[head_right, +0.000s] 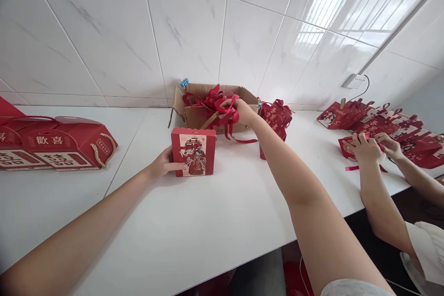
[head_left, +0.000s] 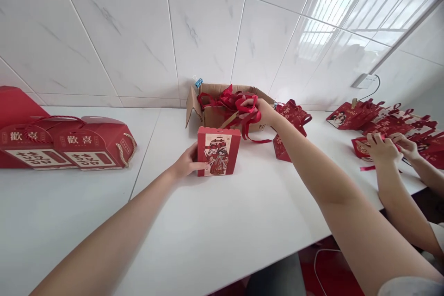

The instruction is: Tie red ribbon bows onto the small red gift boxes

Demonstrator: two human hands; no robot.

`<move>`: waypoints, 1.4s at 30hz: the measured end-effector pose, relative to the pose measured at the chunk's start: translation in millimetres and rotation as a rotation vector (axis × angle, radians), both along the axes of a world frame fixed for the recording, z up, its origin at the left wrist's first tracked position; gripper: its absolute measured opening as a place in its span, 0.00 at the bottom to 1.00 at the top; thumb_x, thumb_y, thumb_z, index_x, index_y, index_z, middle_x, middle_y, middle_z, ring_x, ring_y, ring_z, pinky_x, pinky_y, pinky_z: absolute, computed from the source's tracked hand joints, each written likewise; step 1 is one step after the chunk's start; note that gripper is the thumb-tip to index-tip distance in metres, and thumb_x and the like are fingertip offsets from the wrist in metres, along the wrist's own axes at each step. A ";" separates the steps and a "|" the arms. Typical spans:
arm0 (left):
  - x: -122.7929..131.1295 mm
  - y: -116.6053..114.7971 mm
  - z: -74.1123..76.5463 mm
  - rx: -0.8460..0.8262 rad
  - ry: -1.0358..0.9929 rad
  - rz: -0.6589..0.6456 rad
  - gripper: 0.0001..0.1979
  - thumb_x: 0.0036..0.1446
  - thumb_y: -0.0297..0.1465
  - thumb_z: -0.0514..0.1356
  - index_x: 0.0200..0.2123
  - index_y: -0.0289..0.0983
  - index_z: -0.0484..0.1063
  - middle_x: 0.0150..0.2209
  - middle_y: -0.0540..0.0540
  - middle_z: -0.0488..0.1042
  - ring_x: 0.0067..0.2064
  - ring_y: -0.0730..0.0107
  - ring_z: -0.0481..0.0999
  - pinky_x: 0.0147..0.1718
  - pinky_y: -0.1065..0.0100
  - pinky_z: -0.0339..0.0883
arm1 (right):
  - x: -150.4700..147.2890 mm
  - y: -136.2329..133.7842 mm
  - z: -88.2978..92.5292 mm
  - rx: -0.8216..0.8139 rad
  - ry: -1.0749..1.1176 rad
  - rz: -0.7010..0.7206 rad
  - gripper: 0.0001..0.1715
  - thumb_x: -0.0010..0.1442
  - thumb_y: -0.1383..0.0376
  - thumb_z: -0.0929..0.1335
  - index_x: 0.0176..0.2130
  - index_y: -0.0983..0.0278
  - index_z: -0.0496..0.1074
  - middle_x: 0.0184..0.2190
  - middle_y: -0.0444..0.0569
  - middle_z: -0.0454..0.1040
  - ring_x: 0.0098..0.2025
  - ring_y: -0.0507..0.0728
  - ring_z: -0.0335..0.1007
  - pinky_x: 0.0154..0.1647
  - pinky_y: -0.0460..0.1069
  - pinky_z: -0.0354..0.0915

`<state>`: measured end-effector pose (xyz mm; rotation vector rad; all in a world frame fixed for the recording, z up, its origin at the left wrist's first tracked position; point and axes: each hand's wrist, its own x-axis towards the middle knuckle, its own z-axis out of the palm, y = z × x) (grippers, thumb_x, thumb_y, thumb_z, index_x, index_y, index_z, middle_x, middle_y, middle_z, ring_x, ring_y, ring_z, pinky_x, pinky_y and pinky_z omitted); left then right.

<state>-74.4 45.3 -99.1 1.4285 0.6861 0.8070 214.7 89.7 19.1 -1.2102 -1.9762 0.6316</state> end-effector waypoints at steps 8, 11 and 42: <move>-0.6 5.3 -3.7 0.055 0.043 0.003 0.38 0.39 0.33 0.73 0.55 0.38 0.65 0.53 0.37 0.75 0.53 0.44 0.74 0.50 0.48 0.71 | 8.5 0.1 22.7 -0.218 -0.397 -0.009 0.07 0.44 0.70 0.73 0.28 0.59 0.79 0.29 0.48 0.78 0.35 0.61 0.74 0.40 0.57 0.71; -1.8 6.3 -4.4 0.021 0.035 0.039 0.36 0.37 0.31 0.73 0.53 0.39 0.66 0.52 0.39 0.76 0.53 0.44 0.74 0.50 0.48 0.71 | 9.7 -1.6 24.9 -0.213 -0.361 0.015 0.09 0.49 0.69 0.69 0.30 0.59 0.80 0.30 0.47 0.79 0.34 0.59 0.73 0.40 0.56 0.70; -10.1 12.1 1.5 -0.294 -0.060 0.105 0.26 0.25 0.21 0.65 0.36 0.38 0.74 0.37 0.45 0.81 0.43 0.45 0.78 0.41 0.50 0.75 | 17.2 7.3 115.7 -0.247 -0.742 -0.195 0.13 0.41 0.58 0.79 0.28 0.60 0.79 0.29 0.43 0.75 0.38 0.61 0.76 0.43 0.60 0.70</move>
